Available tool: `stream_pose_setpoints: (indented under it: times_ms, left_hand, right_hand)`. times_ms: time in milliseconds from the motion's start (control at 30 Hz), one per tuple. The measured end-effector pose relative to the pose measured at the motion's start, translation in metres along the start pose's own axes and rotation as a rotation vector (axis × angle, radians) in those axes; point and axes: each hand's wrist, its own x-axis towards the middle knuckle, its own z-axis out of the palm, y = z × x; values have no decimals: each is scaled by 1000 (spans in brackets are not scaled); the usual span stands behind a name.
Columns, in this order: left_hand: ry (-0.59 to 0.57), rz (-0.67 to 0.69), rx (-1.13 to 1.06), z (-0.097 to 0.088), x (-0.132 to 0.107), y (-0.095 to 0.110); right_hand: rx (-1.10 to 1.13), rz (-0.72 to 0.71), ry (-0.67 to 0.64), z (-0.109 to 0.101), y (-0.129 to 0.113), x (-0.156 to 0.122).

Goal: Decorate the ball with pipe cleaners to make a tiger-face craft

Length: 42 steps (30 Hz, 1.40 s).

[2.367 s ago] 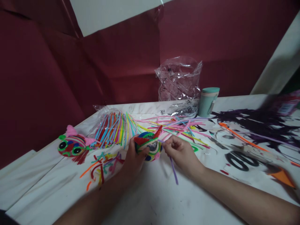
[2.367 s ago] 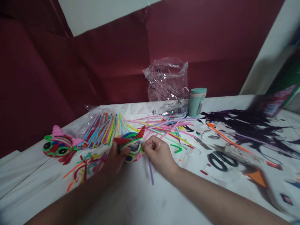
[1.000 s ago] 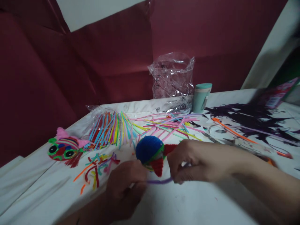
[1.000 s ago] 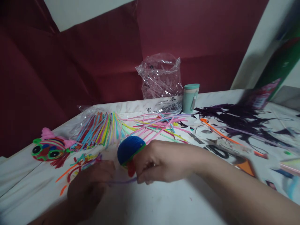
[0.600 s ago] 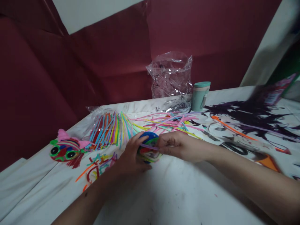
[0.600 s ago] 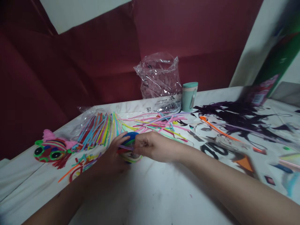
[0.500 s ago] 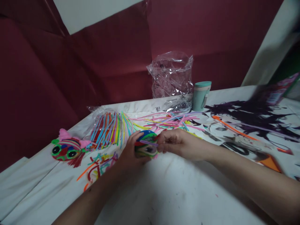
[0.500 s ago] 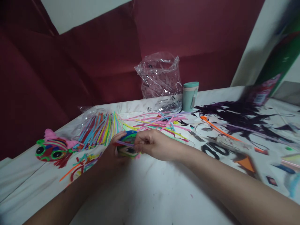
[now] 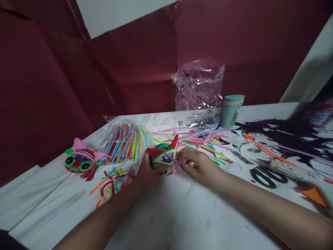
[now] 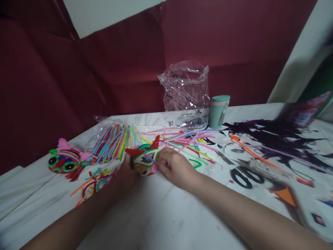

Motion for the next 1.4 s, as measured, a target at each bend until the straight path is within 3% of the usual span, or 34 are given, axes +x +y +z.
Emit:
stream_pose_setpoints:
  times_ms: [233, 667, 1033, 1233, 1400]
  left_hand:
    - [5, 124, 71, 0, -6, 3]
    - [29, 37, -22, 7, -9, 7]
    - [-39, 43, 1, -2, -2, 1]
    - [-91, 23, -34, 0, -3, -2]
    - [-99, 8, -40, -1, -2, -4]
  right_hand:
    - [-148, -5, 15, 18, -9, -12]
    - [-242, 31, 29, 26, -21, -16]
    - [-130, -244, 117, 4, 4, -3]
    - [-271, -359, 58, 11, 8, -7]
    - [-331, -413, -35, 0, 10, -4]
